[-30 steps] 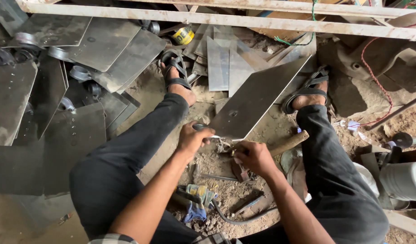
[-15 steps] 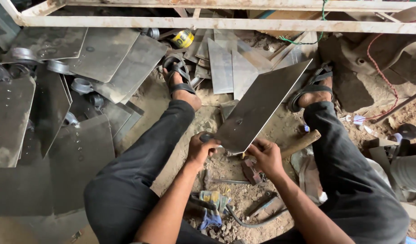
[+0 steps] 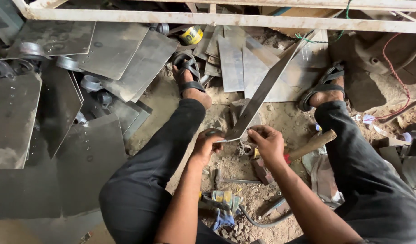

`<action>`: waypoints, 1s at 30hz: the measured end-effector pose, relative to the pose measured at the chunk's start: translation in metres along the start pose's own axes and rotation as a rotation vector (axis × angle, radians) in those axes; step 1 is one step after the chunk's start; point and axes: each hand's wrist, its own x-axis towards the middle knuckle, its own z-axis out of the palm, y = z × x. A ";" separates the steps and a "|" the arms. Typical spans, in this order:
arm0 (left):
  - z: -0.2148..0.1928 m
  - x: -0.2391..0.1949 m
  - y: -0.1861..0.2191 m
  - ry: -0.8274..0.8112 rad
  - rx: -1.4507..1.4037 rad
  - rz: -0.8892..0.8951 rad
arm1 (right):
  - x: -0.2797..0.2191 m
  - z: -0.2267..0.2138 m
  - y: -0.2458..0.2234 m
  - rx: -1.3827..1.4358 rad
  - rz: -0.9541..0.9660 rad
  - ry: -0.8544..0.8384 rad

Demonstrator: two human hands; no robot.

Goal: The person joins a metal pipe to a metal plate using a welding tool, then strikes the plate repeatedly with a hammer. They continue to alternate between hammering the plate and welding the pipe to secure the connection.

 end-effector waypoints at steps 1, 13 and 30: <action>-0.001 0.001 0.000 -0.001 -0.002 -0.001 | 0.000 0.006 0.000 -0.003 0.001 0.001; -0.016 0.017 -0.018 -0.063 -0.103 -0.018 | 0.023 0.022 0.014 0.125 -0.235 -0.022; -0.005 0.010 -0.006 -0.016 -0.106 -0.049 | -0.027 0.035 -0.016 -0.040 -0.014 0.185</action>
